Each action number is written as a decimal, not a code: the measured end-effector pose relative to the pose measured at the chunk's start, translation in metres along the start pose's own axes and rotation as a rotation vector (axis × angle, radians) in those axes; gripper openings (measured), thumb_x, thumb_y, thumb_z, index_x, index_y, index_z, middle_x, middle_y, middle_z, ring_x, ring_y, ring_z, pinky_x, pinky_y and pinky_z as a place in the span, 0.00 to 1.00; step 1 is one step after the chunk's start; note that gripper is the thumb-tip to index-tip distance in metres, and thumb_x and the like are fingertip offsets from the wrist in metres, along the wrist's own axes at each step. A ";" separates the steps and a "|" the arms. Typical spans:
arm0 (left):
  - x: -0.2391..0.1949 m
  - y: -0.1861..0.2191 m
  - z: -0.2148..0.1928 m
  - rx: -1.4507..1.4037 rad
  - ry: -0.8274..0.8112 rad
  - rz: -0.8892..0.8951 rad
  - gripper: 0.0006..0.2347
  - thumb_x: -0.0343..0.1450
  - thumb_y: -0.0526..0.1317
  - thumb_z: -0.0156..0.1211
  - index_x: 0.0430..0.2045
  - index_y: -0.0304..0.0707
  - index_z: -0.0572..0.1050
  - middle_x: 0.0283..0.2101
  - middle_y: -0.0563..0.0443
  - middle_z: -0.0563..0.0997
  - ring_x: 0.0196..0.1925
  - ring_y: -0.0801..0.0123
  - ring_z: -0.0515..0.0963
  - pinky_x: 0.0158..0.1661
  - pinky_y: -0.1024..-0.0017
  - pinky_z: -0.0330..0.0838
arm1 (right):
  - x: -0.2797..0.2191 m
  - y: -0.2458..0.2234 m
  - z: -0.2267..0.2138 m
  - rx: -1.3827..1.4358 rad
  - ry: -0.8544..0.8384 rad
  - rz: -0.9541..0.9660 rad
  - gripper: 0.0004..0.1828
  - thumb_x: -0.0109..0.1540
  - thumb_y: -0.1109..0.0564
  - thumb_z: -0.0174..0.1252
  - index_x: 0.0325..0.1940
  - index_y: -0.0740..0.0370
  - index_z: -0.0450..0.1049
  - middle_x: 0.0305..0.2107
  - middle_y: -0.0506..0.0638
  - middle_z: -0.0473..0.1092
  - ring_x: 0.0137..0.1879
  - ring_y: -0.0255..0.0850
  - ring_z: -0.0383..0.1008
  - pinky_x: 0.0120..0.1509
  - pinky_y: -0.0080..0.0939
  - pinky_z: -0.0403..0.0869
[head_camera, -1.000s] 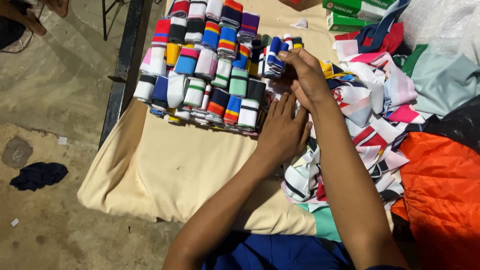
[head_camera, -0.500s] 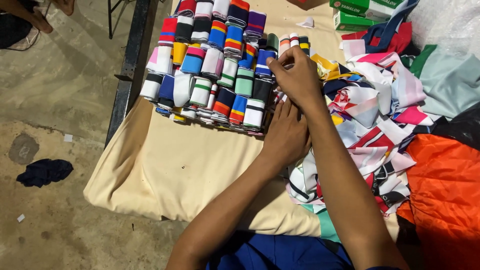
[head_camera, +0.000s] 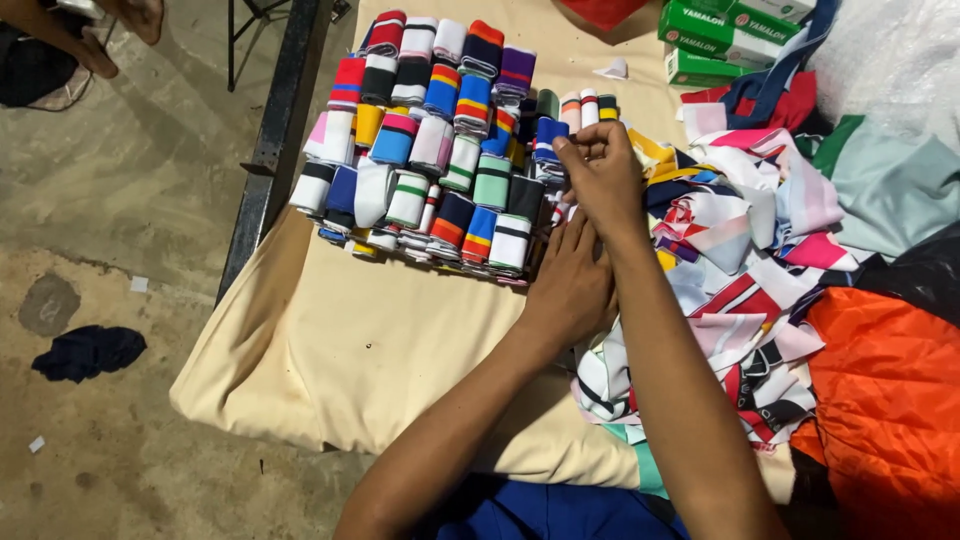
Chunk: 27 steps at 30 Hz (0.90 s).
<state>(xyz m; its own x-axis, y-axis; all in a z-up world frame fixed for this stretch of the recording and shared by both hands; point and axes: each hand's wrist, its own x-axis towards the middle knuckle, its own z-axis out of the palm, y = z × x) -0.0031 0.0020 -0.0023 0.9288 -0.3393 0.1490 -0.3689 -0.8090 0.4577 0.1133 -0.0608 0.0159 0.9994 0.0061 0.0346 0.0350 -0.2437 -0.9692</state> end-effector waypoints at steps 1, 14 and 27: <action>0.001 0.000 -0.001 0.001 0.000 0.005 0.26 0.70 0.45 0.51 0.63 0.30 0.68 0.70 0.26 0.61 0.77 0.35 0.52 0.71 0.46 0.51 | -0.001 -0.001 -0.001 0.000 0.005 -0.002 0.21 0.65 0.50 0.66 0.49 0.69 0.67 0.34 0.58 0.71 0.20 0.39 0.77 0.22 0.30 0.76; -0.004 0.004 -0.003 0.064 -0.013 0.034 0.26 0.69 0.47 0.50 0.61 0.29 0.70 0.69 0.25 0.63 0.75 0.31 0.55 0.71 0.44 0.48 | -0.013 0.002 -0.006 -0.073 0.050 -0.213 0.10 0.68 0.56 0.61 0.44 0.66 0.71 0.38 0.62 0.69 0.31 0.51 0.81 0.27 0.37 0.77; -0.001 0.003 -0.001 0.057 0.008 0.033 0.28 0.67 0.46 0.53 0.61 0.29 0.70 0.69 0.25 0.63 0.75 0.31 0.56 0.72 0.43 0.47 | -0.001 0.016 -0.005 -0.425 0.177 -0.235 0.17 0.62 0.49 0.71 0.45 0.58 0.72 0.38 0.55 0.72 0.45 0.55 0.79 0.52 0.53 0.73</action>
<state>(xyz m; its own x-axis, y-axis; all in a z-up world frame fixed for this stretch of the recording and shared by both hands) -0.0053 0.0000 -0.0002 0.9162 -0.3629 0.1699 -0.4006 -0.8233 0.4021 0.1130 -0.0697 0.0011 0.9476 -0.0471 0.3161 0.2180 -0.6280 -0.7470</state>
